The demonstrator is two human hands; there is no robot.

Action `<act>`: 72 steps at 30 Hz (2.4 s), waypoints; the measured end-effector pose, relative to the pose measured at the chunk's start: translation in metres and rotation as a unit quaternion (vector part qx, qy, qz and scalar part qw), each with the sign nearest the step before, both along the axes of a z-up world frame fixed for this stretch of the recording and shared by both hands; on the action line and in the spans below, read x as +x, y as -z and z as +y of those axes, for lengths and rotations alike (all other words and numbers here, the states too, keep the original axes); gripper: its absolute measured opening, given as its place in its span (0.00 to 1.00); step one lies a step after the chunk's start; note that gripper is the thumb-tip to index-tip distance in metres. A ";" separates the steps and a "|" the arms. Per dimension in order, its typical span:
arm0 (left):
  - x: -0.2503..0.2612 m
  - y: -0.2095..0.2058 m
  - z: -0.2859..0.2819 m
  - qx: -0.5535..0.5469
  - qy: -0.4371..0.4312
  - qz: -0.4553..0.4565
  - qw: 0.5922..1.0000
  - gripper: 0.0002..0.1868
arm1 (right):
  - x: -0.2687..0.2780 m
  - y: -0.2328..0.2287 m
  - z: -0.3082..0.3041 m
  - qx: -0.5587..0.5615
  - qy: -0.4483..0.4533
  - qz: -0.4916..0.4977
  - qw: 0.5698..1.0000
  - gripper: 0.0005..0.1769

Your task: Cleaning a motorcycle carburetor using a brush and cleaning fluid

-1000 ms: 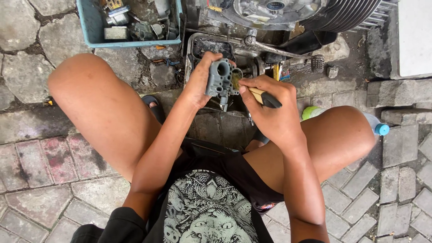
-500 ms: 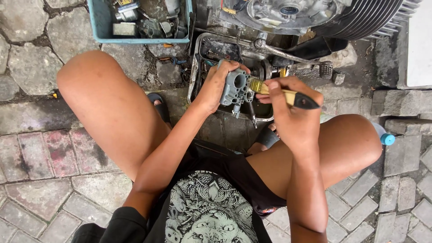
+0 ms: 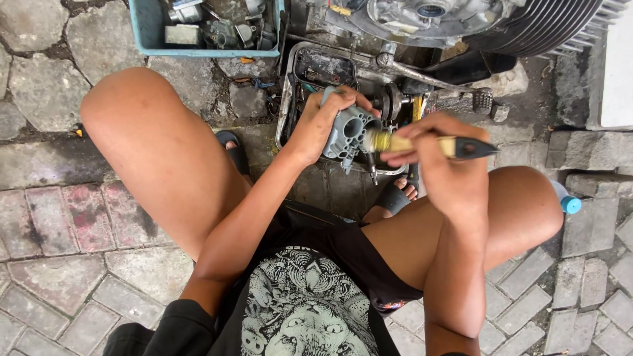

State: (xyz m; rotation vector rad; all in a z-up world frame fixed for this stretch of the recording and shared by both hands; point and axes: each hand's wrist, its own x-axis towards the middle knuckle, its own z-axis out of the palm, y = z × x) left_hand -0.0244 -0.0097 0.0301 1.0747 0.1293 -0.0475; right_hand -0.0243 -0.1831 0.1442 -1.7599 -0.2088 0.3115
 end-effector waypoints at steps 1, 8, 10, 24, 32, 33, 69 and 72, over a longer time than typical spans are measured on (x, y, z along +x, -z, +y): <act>0.000 0.001 0.000 -0.002 0.002 -0.002 1.000 0.19 | -0.002 0.000 0.005 -0.002 0.002 -0.002 1.000 0.10; 0.003 0.015 0.009 -0.066 0.046 -0.041 0.996 0.24 | -0.004 -0.011 0.005 -0.021 -0.027 -0.021 0.999 0.11; 0.004 0.013 0.006 -0.074 0.051 -0.024 0.996 0.24 | -0.005 -0.009 0.005 -0.016 -0.007 -0.044 0.999 0.11; 0.001 0.011 0.004 -0.044 0.040 0.065 0.996 0.24 | 0.001 -0.014 -0.002 -0.110 -0.021 0.069 0.991 0.10; 0.001 0.005 0.011 -0.094 -0.036 0.268 0.958 0.15 | 0.010 0.005 0.000 -0.081 -0.041 0.069 0.993 0.13; -0.001 0.002 0.013 -0.098 -0.023 0.290 0.952 0.18 | 0.012 0.009 -0.004 -0.045 -0.051 0.073 0.995 0.14; 0.001 -0.005 -0.005 -0.341 0.032 0.183 0.921 0.19 | -0.014 -0.036 -0.027 -0.207 -0.060 0.037 0.976 0.61; 0.006 0.019 -0.006 -0.339 0.032 0.217 0.915 0.20 | -0.060 -0.078 -0.091 -0.352 -0.011 -0.135 0.926 0.42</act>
